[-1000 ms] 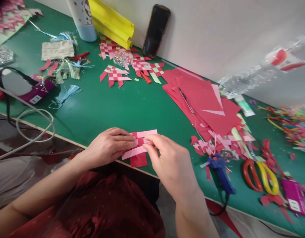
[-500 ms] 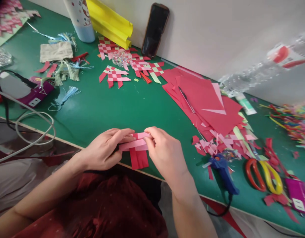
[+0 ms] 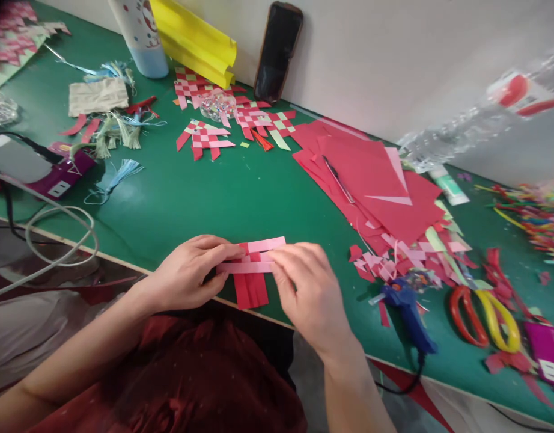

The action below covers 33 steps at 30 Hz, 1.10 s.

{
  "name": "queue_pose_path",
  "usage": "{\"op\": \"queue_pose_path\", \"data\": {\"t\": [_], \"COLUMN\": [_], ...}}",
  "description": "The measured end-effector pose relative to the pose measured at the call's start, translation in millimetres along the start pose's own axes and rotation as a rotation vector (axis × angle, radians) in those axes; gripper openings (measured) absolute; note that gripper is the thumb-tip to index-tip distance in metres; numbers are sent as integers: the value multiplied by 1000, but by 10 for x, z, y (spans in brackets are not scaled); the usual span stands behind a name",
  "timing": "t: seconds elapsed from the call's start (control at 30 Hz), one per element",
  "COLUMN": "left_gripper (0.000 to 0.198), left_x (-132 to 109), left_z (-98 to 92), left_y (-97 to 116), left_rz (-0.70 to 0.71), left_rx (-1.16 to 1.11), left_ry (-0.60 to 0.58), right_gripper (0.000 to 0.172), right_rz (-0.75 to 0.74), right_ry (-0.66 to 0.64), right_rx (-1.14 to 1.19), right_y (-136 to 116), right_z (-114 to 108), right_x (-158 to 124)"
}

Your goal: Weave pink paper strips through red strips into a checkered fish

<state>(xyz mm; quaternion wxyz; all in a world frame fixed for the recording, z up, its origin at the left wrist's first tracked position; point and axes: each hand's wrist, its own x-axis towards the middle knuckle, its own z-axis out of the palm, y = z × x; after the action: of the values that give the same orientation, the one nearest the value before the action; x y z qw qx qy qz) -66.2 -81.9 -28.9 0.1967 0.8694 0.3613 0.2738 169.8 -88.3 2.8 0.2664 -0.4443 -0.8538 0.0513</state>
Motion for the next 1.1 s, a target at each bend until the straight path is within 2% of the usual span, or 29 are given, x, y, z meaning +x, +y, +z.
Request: {"op": "queue_pose_path", "data": {"t": [0.1,0.17,0.33,0.57,0.87,1.1], "left_gripper": [41,41,41,38,27,26], "left_x": [-2,-3,1,2,7,9], "left_z": [19,24,14,22,82,82], "left_y": [-3,-3,5,-19,-34,-29], "left_rz": [-15,-33,-41,-28,-63,-49], "left_rx": [0,-4,-28,-40,76,116], "left_ry": [8,5,-2,-13,-26,-27], "right_gripper": [26,31,26,21,32,18], "right_rz": [-73,-88,-39,111,262,274], "right_ry": [-144,-183,-107,12,-47,-58], "right_rx": [-1,-54,-166,-100,-98,-39], "right_y": [-31,-28,74,134,101,73], "right_z": [78,115,113,124,177,206], "right_x": [-159,-246,-362,-378,-344,-290]}}
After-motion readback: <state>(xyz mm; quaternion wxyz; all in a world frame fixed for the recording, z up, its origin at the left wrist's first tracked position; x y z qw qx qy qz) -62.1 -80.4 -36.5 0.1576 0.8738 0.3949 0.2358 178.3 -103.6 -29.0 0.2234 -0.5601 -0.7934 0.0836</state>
